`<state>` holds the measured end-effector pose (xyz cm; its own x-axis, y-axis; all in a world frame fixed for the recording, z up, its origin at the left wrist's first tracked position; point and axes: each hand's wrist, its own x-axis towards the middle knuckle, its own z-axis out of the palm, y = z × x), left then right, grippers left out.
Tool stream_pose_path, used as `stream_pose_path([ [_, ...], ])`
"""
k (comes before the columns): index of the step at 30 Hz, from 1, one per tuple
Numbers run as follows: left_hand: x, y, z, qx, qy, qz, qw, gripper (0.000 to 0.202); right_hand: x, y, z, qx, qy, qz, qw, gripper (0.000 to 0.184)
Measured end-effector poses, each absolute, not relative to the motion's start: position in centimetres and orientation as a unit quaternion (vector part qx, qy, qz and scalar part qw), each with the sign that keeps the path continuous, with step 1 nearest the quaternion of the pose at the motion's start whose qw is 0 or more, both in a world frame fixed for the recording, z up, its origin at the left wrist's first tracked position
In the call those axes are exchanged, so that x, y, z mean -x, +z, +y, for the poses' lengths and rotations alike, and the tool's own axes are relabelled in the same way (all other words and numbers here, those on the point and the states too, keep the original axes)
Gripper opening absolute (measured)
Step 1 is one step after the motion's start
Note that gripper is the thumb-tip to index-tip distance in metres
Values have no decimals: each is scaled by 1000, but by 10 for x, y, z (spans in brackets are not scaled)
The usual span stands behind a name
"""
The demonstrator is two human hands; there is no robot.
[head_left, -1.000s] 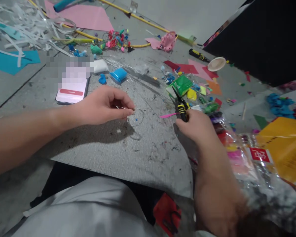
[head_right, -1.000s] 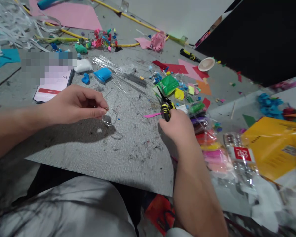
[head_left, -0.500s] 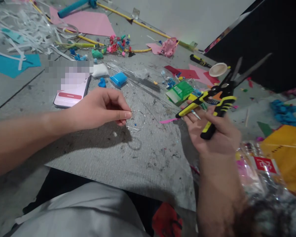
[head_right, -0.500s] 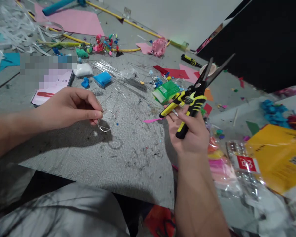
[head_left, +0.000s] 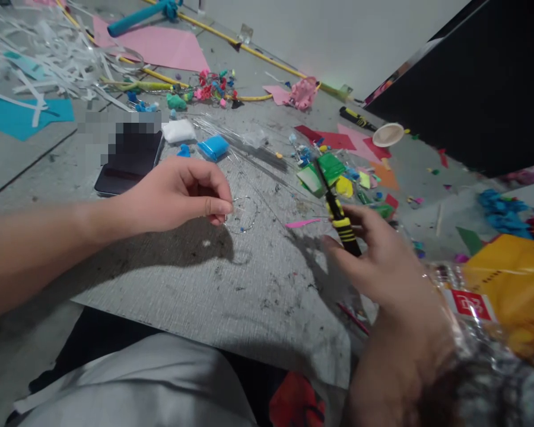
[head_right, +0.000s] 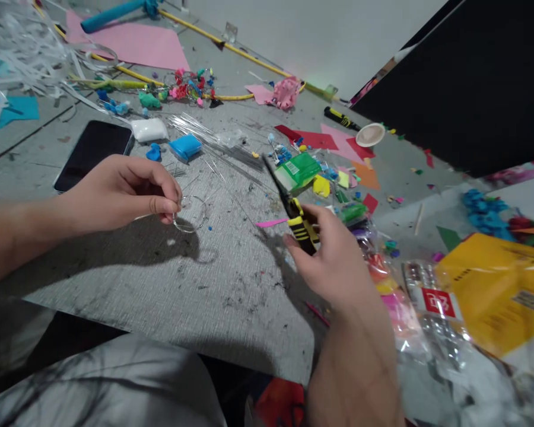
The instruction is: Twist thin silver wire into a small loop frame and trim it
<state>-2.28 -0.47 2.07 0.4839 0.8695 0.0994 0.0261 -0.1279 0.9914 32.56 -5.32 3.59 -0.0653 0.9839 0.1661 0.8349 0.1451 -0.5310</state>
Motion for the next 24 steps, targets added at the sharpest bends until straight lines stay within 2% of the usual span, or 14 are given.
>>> stream_pose_path([
  [2, 23, 23, -4, -648, 377, 336, 570, 23, -329, 43, -54, 600, 131, -769, 176, 40],
  [4, 23, 24, -3, -647, 376, 325, 578, 24, -330, 49, -55, 558, 154, -802, 147, 41],
  [7, 22, 25, -3, -645, 369, 312, 592, 26, -328, 52, -56, 514, 201, -823, 133, 49],
  [14, 23, 27, -4, -622, 350, 264, 649, 31, -314, 44, -59, 440, 250, -854, 121, 46],
  [18, 25, 25, -4, -601, 341, 215, 690, 26, -307, 43, -61, 434, 259, -858, 89, 41],
  [24, 26, 23, -3, -603, 334, 194, 698, 16, -300, 40, -62, 420, 271, -861, 95, 42],
])
